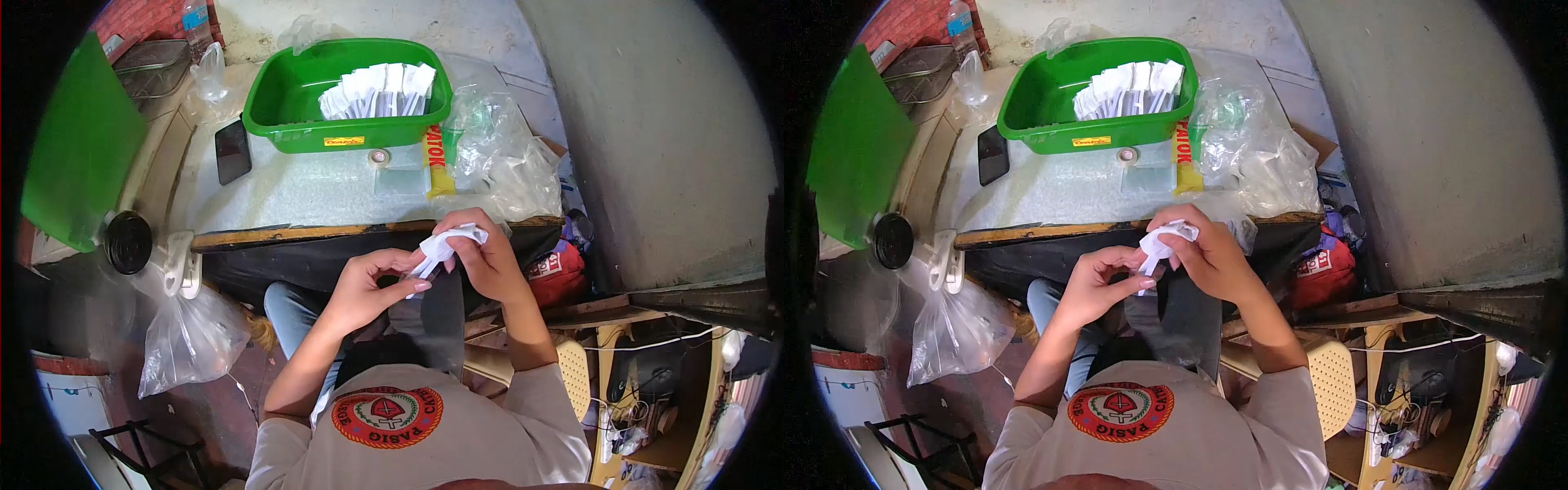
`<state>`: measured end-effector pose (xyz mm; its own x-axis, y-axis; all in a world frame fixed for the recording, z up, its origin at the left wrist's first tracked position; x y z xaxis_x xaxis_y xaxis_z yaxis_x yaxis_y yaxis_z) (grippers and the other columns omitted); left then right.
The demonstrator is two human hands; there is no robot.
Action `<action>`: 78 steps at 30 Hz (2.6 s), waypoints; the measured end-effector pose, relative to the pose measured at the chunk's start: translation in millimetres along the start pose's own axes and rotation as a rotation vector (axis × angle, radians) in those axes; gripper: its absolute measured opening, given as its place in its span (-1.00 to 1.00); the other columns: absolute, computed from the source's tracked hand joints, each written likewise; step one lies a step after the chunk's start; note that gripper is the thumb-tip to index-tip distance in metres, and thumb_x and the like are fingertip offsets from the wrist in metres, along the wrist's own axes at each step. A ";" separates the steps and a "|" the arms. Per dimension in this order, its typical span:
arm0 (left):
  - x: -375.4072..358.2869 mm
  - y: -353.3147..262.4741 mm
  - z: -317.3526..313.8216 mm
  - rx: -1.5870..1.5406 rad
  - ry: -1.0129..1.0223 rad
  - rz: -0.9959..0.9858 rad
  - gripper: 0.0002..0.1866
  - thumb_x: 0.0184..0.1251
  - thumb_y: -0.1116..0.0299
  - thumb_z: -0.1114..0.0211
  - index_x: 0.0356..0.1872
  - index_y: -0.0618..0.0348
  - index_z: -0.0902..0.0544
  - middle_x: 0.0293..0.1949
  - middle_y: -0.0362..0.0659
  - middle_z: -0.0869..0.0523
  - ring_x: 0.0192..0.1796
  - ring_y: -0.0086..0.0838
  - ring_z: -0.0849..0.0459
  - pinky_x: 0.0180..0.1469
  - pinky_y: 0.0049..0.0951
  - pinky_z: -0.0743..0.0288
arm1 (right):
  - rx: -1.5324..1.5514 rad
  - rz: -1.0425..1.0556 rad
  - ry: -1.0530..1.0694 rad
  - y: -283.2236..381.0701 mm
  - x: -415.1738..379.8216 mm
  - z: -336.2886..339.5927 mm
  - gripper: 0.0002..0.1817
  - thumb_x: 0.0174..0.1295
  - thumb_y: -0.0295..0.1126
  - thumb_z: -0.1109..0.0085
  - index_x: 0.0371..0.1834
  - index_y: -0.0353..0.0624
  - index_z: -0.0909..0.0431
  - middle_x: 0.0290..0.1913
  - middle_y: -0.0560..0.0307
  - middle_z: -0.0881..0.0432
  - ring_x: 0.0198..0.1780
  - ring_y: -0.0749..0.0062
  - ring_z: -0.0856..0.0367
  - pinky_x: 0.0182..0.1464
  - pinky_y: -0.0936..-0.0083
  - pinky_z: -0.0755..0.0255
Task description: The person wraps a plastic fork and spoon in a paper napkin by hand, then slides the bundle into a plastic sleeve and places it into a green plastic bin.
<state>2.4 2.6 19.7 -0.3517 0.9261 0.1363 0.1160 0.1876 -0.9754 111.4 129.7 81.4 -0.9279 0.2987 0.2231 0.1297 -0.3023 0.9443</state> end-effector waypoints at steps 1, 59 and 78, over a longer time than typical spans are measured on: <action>0.8 0.2 1.1 0.001 0.002 -0.001 -0.68 0.17 0.55 -0.47 -0.04 0.37 -0.67 -0.12 -0.15 -0.75 -0.10 -0.58 -0.68 0.05 -0.51 -0.55 | -0.066 0.079 -0.032 3.5 -0.3 -0.9 -0.82 0.42 -0.53 0.02 0.05 -0.21 -0.42 -0.13 0.00 -0.60 -0.23 0.42 -0.62 -0.17 0.56 -0.50; 12.6 -35.0 -22.3 0.308 -0.058 -0.137 -0.69 0.31 0.48 -0.35 0.05 0.30 -0.60 -0.25 -0.10 -0.79 -0.19 -0.56 -0.73 -0.09 -0.51 -0.54 | -0.498 0.266 -0.160 18.1 1.0 2.9 -0.77 0.12 -0.52 -0.32 -0.13 -0.15 -0.72 -0.20 0.09 -0.51 -0.18 0.30 -0.56 -0.16 0.47 -0.45; 23.7 -0.2 -5.3 0.055 -0.237 -0.105 -0.83 0.47 0.47 -0.19 -0.04 0.34 -0.62 -0.30 -0.15 -0.78 -0.24 -0.70 -0.62 -0.16 -0.62 -0.48 | -0.325 0.258 -0.501 14.0 -1.3 9.6 -0.77 0.02 -0.54 -0.42 -0.24 -0.14 -0.62 -0.17 0.12 -0.53 -0.22 0.38 -0.50 -0.18 0.48 -0.39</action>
<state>-1.0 26.3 24.0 -0.5675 0.7988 0.1995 0.0186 0.2547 -0.9668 117.8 133.8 96.7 -0.5957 0.5422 0.5926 0.1413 -0.6555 0.7418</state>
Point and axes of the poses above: each hand's wrist, its own x-axis towards the middle knuckle, its own z-axis out of the back of the hand, y = z × x, the point moved 5 cm from there along x, towards the middle knuckle
